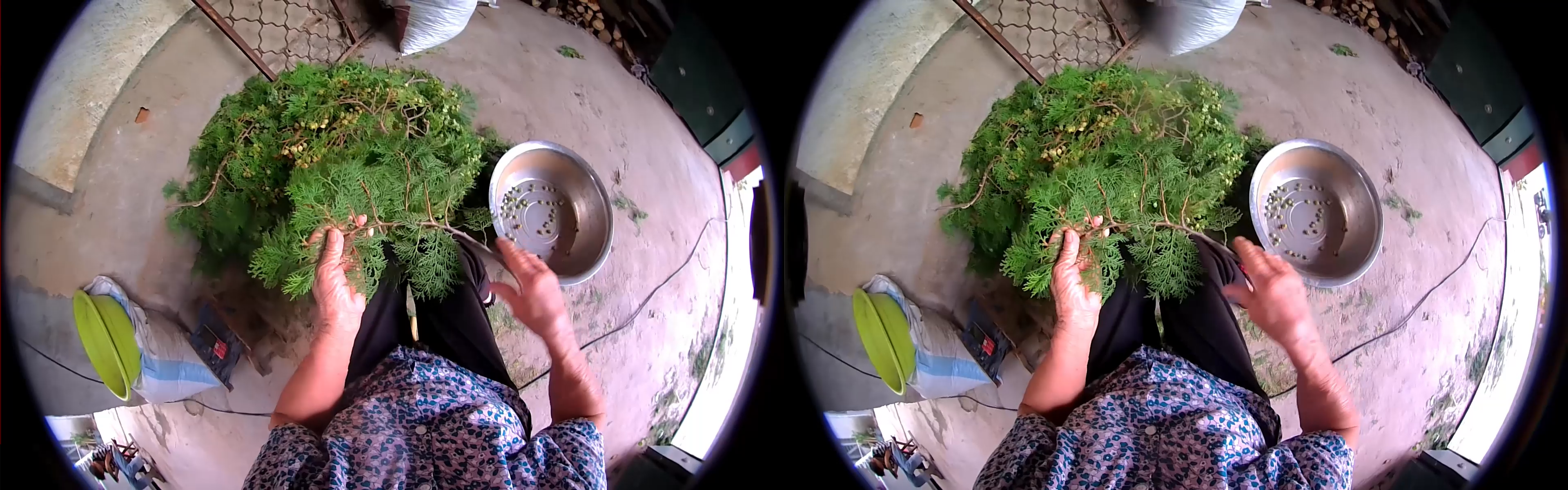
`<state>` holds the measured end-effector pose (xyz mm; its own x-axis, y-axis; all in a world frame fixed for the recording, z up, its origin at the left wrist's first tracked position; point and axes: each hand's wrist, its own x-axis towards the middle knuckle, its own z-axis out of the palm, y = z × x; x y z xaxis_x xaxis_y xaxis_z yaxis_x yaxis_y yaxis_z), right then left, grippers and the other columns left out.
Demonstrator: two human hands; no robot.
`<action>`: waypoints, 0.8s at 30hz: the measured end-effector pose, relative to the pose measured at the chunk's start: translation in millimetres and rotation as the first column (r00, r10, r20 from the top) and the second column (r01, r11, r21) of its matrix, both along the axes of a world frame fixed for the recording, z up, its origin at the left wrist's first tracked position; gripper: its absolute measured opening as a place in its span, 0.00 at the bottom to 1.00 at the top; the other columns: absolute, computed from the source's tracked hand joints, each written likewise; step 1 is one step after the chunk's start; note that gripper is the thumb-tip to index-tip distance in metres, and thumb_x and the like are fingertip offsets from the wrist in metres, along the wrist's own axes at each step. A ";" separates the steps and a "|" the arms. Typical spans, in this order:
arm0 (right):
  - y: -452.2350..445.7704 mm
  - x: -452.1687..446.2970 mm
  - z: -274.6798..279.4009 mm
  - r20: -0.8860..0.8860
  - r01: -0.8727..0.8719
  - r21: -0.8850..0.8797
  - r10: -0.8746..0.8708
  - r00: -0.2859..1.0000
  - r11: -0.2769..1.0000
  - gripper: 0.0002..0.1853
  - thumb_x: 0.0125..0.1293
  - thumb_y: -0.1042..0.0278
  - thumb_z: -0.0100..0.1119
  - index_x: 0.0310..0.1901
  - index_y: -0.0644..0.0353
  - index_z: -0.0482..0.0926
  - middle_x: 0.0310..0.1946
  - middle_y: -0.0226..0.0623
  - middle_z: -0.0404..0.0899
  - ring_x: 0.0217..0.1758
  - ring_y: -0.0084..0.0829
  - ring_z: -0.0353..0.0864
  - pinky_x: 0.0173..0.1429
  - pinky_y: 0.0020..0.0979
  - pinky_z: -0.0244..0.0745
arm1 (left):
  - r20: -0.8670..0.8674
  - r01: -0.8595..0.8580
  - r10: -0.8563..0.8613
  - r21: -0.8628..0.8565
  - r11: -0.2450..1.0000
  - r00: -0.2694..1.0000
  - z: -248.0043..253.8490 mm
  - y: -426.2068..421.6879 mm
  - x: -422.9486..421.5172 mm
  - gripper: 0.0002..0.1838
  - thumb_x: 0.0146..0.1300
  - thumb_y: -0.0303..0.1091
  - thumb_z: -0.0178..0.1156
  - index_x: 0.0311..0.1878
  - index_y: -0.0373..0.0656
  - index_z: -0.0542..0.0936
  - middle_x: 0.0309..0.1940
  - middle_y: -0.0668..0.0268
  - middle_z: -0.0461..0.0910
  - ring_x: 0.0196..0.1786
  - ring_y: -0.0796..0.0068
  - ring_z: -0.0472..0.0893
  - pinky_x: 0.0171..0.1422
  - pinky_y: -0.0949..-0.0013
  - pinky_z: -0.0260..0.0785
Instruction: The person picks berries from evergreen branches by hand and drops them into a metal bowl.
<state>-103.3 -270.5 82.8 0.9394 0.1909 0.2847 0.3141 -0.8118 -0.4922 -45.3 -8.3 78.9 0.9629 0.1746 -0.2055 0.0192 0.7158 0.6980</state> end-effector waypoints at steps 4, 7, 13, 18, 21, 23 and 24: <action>21.8 0.1 -29.7 0.030 0.082 0.007 -0.082 0.996 0.997 0.23 0.55 0.72 0.61 0.55 0.58 0.72 0.23 0.40 0.72 0.24 0.39 0.75 0.29 0.36 0.71 | -0.048 0.043 -0.040 0.055 0.998 0.998 12.9 -3.2 3.9 0.18 0.63 0.39 0.56 0.54 0.43 0.69 0.48 0.56 0.77 0.48 0.68 0.77 0.54 0.68 0.69; 21.4 16.3 -51.8 0.159 0.008 0.390 -0.076 0.984 0.921 0.18 0.60 0.71 0.57 0.53 0.61 0.73 0.16 0.34 0.68 0.16 0.29 0.70 0.22 0.30 0.66 | 0.161 0.010 -0.033 0.143 0.990 0.986 43.4 -18.2 3.7 0.23 0.63 0.37 0.55 0.60 0.40 0.66 0.53 0.55 0.72 0.55 0.65 0.72 0.59 0.60 0.66; 15.7 23.3 -23.4 -0.500 0.550 0.831 0.538 0.678 0.079 0.17 0.65 0.64 0.53 0.52 0.63 0.71 0.14 0.22 0.59 0.12 0.15 0.55 0.15 0.19 0.51 | 0.164 0.041 -0.074 0.194 0.980 0.984 14.6 0.3 12.6 0.13 0.64 0.30 0.54 0.50 0.37 0.74 0.46 0.57 0.76 0.47 0.67 0.77 0.54 0.65 0.70; 9.4 24.1 -29.3 -0.484 0.468 0.868 0.498 0.719 0.168 0.19 0.67 0.62 0.51 0.54 0.64 0.69 0.13 0.26 0.61 0.11 0.17 0.57 0.15 0.20 0.53 | 0.108 0.043 -0.093 0.402 0.915 0.990 -25.3 2.9 16.6 0.11 0.63 0.30 0.55 0.47 0.36 0.76 0.40 0.60 0.79 0.42 0.71 0.79 0.50 0.68 0.72; 1.9 25.5 -30.2 -0.580 0.419 0.803 0.393 0.713 0.424 0.18 0.68 0.64 0.47 0.55 0.64 0.69 0.13 0.27 0.66 0.11 0.17 0.62 0.16 0.20 0.56 | 0.112 0.040 -0.114 0.520 0.853 0.987 -47.0 1.4 14.8 0.10 0.62 0.27 0.56 0.45 0.36 0.77 0.38 0.62 0.79 0.41 0.74 0.79 0.49 0.72 0.72; -6.0 29.1 -43.3 -0.582 0.299 0.686 0.253 0.773 0.663 0.16 0.67 0.66 0.47 0.53 0.64 0.71 0.14 0.27 0.68 0.13 0.18 0.65 0.17 0.23 0.60 | 0.187 -0.070 -0.101 0.732 0.678 0.977 -46.2 -5.1 10.3 0.07 0.58 0.22 0.58 0.40 0.34 0.79 0.36 0.65 0.79 0.39 0.79 0.77 0.49 0.76 0.70; -10.7 27.3 -46.3 -0.577 0.259 0.550 0.137 0.805 0.794 0.12 0.65 0.65 0.50 0.45 0.62 0.75 0.15 0.28 0.69 0.14 0.19 0.67 0.18 0.25 0.63 | 0.187 -0.071 -0.123 0.779 0.623 0.975 -45.2 -7.1 8.7 0.07 0.57 0.21 0.58 0.41 0.35 0.79 0.36 0.65 0.79 0.40 0.79 0.77 0.50 0.75 0.70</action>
